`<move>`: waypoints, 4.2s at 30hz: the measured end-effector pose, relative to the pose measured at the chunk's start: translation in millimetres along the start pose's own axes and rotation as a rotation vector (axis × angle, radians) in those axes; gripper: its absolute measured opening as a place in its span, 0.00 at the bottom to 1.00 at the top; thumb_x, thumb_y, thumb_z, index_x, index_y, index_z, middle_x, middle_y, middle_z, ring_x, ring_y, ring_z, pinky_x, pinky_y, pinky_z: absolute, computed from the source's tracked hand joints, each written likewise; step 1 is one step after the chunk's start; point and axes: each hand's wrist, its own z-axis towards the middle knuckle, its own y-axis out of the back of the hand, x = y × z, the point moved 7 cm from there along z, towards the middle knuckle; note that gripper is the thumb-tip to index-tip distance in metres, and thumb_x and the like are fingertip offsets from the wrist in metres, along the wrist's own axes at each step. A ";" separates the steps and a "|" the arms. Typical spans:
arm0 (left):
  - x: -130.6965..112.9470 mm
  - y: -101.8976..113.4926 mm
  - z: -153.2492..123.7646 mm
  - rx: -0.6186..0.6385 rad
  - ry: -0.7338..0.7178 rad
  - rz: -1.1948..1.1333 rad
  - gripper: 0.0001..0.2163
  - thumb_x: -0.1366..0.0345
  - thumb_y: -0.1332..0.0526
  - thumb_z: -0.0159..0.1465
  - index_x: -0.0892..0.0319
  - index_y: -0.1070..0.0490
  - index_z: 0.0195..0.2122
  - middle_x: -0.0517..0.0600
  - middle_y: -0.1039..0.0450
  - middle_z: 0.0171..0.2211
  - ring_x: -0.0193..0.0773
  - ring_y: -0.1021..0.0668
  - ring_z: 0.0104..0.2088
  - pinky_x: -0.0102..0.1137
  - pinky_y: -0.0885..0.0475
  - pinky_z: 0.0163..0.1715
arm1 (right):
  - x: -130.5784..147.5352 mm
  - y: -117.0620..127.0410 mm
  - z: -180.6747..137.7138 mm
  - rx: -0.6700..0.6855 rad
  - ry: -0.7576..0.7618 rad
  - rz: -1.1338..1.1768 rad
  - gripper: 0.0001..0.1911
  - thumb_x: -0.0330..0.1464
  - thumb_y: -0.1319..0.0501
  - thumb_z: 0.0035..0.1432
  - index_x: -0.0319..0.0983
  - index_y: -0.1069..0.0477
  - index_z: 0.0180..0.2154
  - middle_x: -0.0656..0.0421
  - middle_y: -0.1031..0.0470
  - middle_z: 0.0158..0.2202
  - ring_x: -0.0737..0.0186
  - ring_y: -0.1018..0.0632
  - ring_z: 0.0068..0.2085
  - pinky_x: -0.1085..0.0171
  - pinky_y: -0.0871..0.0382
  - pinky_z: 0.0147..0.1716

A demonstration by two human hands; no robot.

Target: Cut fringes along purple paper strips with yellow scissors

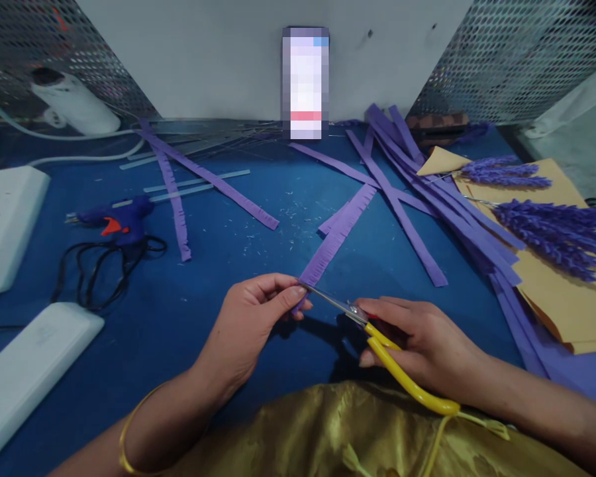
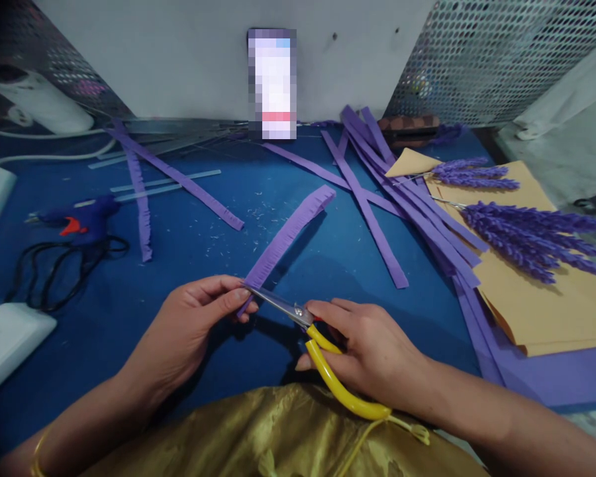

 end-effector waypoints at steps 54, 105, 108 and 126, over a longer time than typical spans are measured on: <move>0.8 2.6 -1.5 -0.031 0.021 0.000 0.05 0.63 0.29 0.56 0.58 0.19 0.28 0.47 0.21 0.24 0.31 0.26 0.25 0.26 0.32 0.28 | -0.8 2.3 -1.6 -0.024 -0.021 -0.028 0.26 0.52 0.39 0.63 0.38 0.24 0.48 0.59 0.26 0.28 0.64 0.28 0.26 0.67 0.38 0.26; 0.7 5.0 1.2 -0.030 -0.014 0.002 0.05 0.63 0.28 0.55 0.58 0.18 0.29 0.47 0.20 0.24 0.30 0.25 0.25 0.24 0.31 0.29 | -8.6 -0.3 -0.9 -0.001 -0.081 -0.022 0.29 0.53 0.35 0.58 0.40 0.25 0.51 0.59 0.26 0.31 0.62 0.28 0.29 0.65 0.38 0.29; 2.3 5.3 1.0 -0.029 -0.009 0.004 0.05 0.62 0.28 0.55 0.58 0.18 0.30 0.47 0.20 0.25 0.30 0.24 0.26 0.24 0.30 0.29 | -8.2 -0.7 -1.2 -0.006 -0.071 -0.024 0.29 0.54 0.36 0.58 0.40 0.26 0.52 0.59 0.26 0.31 0.62 0.28 0.28 0.65 0.39 0.28; 1.6 3.2 -0.5 -0.023 0.021 -0.003 0.04 0.63 0.28 0.55 0.58 0.19 0.28 0.47 0.20 0.24 0.29 0.26 0.24 0.24 0.32 0.28 | -4.9 -0.1 -1.6 -0.010 -0.038 -0.018 0.28 0.54 0.40 0.62 0.38 0.24 0.48 0.59 0.27 0.28 0.63 0.28 0.27 0.66 0.39 0.26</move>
